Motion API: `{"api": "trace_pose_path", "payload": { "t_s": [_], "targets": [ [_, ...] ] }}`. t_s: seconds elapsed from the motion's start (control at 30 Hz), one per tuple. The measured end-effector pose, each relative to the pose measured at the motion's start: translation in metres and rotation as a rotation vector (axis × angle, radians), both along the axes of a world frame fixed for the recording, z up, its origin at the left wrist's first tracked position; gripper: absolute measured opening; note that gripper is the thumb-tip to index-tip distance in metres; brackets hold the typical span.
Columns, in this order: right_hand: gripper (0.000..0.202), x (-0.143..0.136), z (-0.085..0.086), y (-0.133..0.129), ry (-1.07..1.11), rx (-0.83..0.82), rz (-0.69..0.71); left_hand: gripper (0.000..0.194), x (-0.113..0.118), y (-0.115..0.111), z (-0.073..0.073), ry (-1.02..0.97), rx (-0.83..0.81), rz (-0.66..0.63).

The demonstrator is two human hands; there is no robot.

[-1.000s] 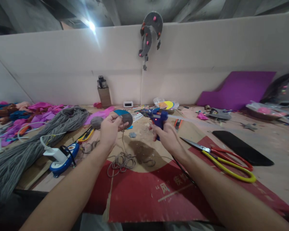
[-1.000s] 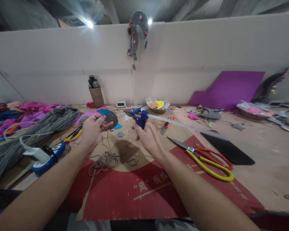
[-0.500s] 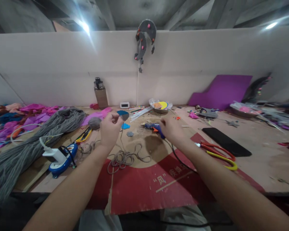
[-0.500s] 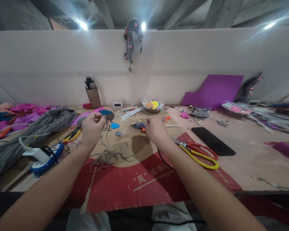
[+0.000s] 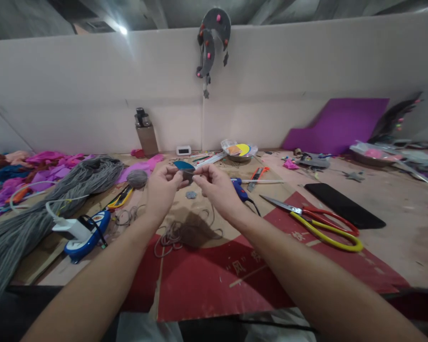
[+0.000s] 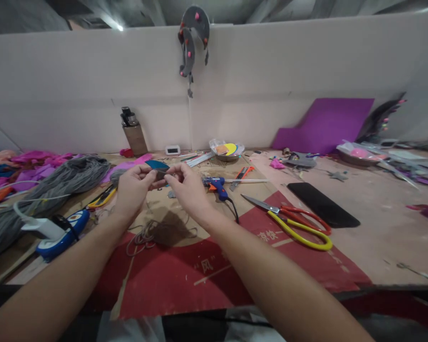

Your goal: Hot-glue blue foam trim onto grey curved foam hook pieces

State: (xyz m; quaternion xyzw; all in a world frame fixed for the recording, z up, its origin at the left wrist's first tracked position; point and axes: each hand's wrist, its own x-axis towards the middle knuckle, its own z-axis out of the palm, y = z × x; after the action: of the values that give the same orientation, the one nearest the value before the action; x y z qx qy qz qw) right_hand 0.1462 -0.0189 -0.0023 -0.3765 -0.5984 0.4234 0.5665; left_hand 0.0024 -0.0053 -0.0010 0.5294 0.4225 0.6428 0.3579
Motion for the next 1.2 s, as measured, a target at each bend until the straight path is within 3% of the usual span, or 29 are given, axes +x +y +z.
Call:
{"api": "trace_pose_path", "payload": {
  "t_s": [0.07,0.17,0.4,0.83,1.2],
  "targets": [
    [0.009,0.007,0.000,0.003,-0.123,0.107,-0.111,0.019,0.006,-0.002,0.002,-0.102,-0.076,-0.095],
    [0.007,0.011,0.002,0.004,-0.166,0.155,-0.195,0.021,0.011,-0.006,0.005,-0.182,-0.143,-0.130],
    [0.009,0.011,-0.001,0.006,-0.057,0.124,-0.182,0.024,0.011,-0.012,0.008,-0.244,-0.220,-0.238],
    [0.007,0.012,-0.008,0.008,-0.144,0.220,-0.237,0.024,0.011,-0.013,0.010,-0.286,-0.211,-0.186],
    [0.009,0.012,-0.003,0.008,-0.064,0.150,-0.199,0.021,0.012,-0.012,0.010,-0.293,-0.246,-0.190]
  ]
}}
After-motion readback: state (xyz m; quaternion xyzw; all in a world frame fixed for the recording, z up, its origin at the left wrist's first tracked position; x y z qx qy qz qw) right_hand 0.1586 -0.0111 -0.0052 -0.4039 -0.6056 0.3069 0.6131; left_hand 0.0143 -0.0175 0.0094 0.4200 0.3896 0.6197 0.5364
